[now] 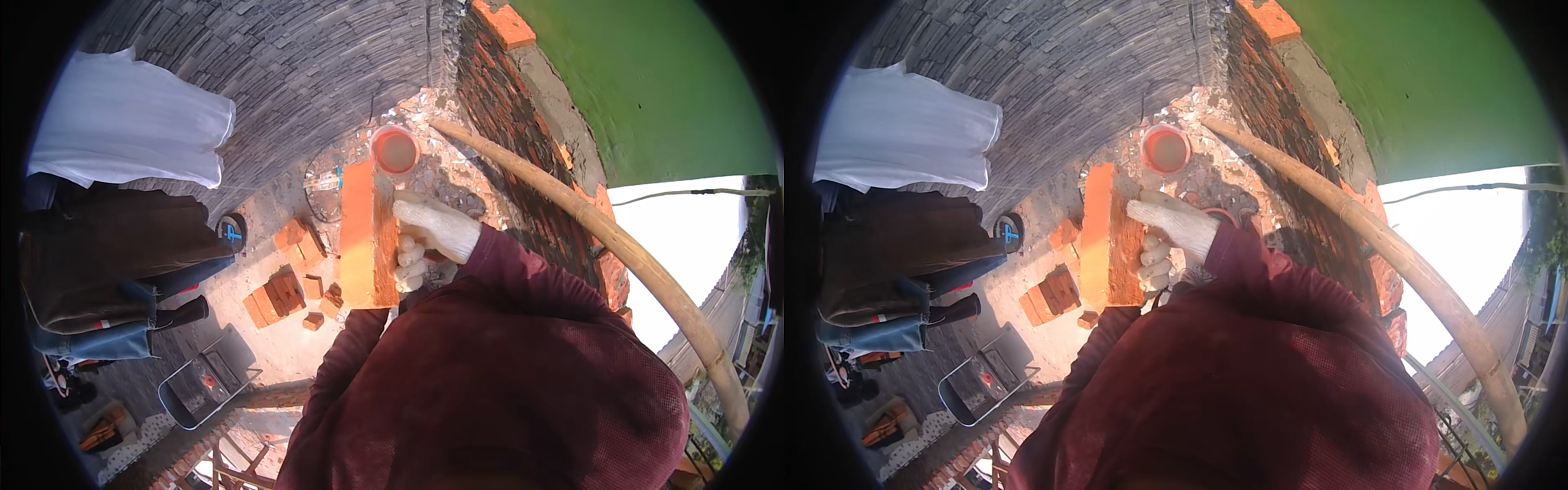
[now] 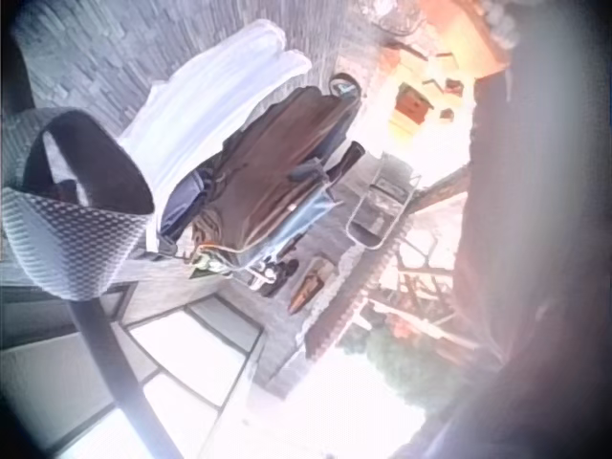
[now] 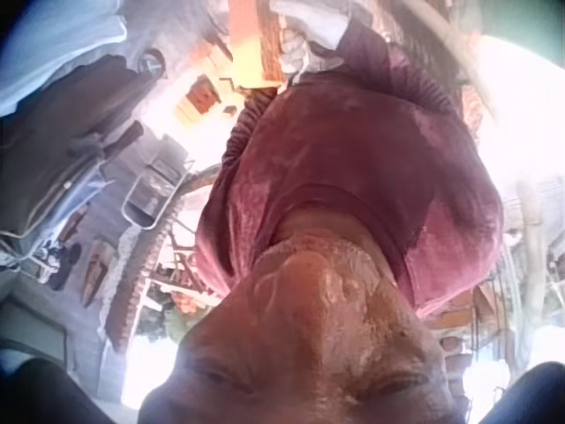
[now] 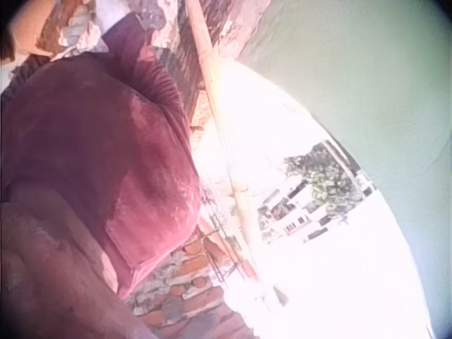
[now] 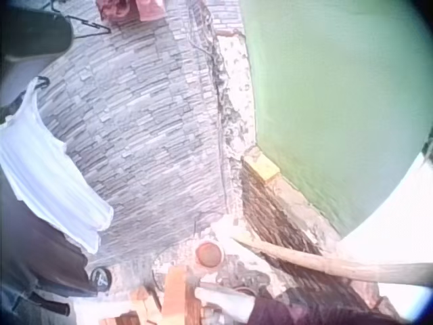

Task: The person scoops mortar from a bucket with a trowel and applies it to a brick wall. They place bricks onto the mortar, tap them into position, and continue adding mortar and bricks to extend the wall.

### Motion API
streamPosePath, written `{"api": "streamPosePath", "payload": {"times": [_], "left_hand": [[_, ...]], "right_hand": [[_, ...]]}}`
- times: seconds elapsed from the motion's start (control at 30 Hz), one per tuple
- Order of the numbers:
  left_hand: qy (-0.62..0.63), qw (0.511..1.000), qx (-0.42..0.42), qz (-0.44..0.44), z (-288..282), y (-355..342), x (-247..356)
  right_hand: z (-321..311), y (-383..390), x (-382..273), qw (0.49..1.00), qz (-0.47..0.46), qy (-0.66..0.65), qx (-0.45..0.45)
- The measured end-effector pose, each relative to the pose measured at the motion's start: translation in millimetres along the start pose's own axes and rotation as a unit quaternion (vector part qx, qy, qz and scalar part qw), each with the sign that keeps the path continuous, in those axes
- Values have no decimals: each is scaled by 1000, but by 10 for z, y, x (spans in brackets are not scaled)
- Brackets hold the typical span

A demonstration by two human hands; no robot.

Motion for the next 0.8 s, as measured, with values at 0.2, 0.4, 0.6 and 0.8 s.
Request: {"api": "streamPosePath", "payload": {"times": [0.2, 0.4, 0.6, 0.8], "left_hand": [[-107, 981, 110, 115, 257, -871, 142], [-258, 920, 268, 127, -1029, -655, 916], [-629, 646, 426, 69, -464, -1068, 955], [-323, 652, 650, 217, -1649, 927, 408]], "right_hand": [[-324, 131, -659, 992, 100, 64, 45], [-852, -144, -1503, 945, -168, 275, 60], [-1961, 218, -2411, 937, -133, 294, 134], [-3492, 277, -3188, 623, -12, 719, 307]]}}
Point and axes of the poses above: each hand's wrist, its own y-axis away from the middle knuckle, its own z-axis out of the palm, x = y × z, the point moved 9 cm from there along -y, towards the middle knuckle, and after that the axes turned 7 degrees about -z, right-handed, at the moved point
